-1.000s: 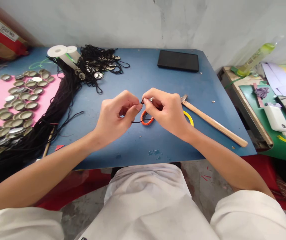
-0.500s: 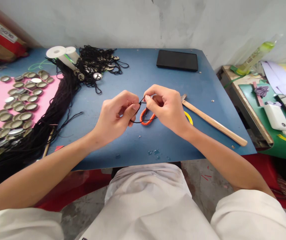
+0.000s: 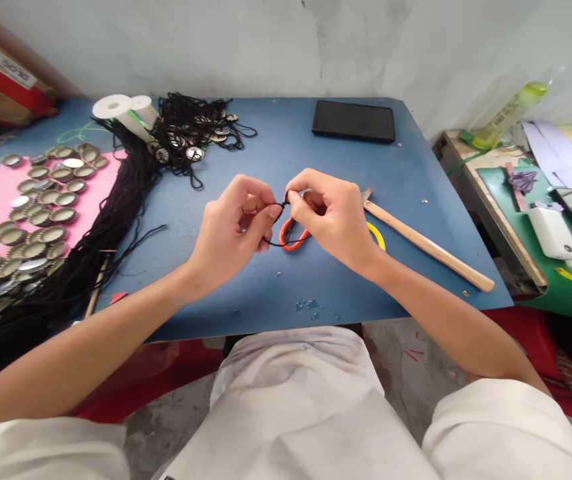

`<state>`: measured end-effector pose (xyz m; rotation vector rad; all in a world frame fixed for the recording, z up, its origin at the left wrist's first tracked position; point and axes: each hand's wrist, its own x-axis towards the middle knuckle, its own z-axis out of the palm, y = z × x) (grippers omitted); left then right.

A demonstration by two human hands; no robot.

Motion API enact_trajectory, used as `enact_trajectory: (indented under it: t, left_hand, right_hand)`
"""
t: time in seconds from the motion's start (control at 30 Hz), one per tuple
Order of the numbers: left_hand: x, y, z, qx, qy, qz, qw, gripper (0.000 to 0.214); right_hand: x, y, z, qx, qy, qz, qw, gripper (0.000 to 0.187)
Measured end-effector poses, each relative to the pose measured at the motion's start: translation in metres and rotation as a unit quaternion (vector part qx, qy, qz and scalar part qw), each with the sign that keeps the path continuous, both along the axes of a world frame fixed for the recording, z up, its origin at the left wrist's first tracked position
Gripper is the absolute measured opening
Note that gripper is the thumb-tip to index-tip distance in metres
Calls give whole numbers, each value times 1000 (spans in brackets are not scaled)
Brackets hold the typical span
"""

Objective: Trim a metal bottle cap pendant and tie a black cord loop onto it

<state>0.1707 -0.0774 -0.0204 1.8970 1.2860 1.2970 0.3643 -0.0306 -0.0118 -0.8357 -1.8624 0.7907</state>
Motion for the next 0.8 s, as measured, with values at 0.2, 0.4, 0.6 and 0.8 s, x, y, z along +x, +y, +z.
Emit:
enact_trajectory:
  t: [0.2, 0.4, 0.6, 0.8]
  left_hand:
    - [0, 0, 1, 9, 28, -9, 1000, 8]
    - [-1, 0, 1, 27, 39, -6, 999, 8]
    - [0, -1, 2, -9, 9, -9, 1000, 7]
    - [0, 1, 1, -100, -74, -77, 989, 15]
  right_hand:
    - [0, 0, 0, 3, -6, 0, 1000, 14]
    - [1, 1, -1, 1, -5, -4, 1000, 13]
    - [2, 2, -3, 2, 1, -1, 1000, 12]
    - [1, 2, -1, 7, 22, 8, 1000, 13]
